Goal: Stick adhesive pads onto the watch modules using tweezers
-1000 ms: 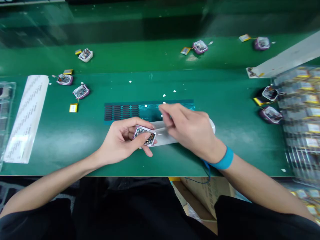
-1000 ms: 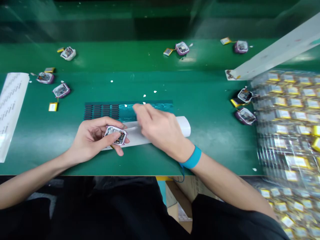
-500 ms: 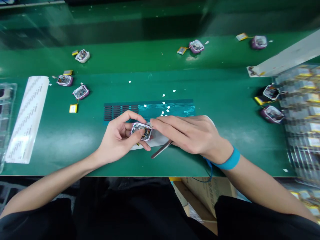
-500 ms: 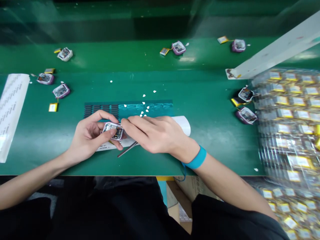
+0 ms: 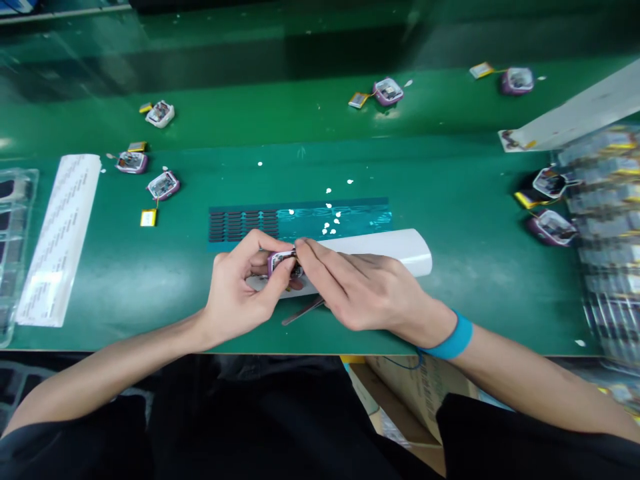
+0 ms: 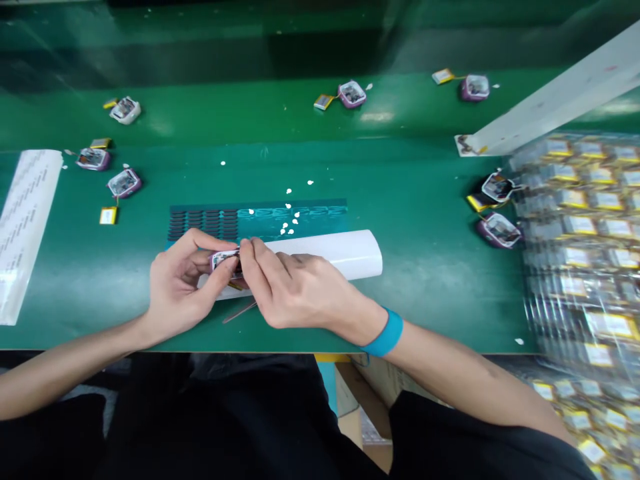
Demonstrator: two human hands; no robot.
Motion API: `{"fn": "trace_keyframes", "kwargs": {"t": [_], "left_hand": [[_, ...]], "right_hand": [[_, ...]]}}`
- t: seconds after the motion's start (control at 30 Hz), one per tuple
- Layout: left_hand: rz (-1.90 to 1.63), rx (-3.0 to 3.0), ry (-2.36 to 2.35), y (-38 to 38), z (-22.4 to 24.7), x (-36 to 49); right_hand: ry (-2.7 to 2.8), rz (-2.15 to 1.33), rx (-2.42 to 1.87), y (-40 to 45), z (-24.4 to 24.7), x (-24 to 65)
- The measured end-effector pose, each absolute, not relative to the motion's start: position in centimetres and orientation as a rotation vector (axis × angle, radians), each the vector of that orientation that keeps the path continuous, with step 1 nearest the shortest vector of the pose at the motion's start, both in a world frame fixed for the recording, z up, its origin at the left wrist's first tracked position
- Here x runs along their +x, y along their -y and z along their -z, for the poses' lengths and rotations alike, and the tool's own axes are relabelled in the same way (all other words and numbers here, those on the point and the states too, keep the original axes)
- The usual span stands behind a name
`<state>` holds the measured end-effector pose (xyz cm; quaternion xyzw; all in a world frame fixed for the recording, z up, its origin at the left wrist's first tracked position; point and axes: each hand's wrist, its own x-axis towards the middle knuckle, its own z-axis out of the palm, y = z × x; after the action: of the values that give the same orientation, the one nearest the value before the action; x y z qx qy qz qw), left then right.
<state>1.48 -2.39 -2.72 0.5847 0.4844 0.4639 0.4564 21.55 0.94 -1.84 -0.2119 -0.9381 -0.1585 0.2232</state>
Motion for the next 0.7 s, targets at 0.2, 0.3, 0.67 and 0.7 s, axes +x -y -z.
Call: {"fn": "trace_keyframes", "kwargs": {"t": [0.2,0.3,0.67,0.7], "left_hand": [[-1.150,1.519,-1.205,2.0,2.9,0.9],[-1.138,1.632,-1.203,2.0,2.5,0.8],[-1.112,1.532,-1.143,2.6,2.3,1.0],[-1.100,1.482,-1.130,2.6,2.2,1.0]], "right_hand": [[2.356,-0.336,-0.775,-1.0,2.0,21.0],[2.232,-0.618,-0.816,-1.3,1.6,20.9],[1.747,-1.420,-0.985,-1.6,1.3,20.4],[1.741,-1.445,-0.953,-1.7,1.3,20.4]]}}
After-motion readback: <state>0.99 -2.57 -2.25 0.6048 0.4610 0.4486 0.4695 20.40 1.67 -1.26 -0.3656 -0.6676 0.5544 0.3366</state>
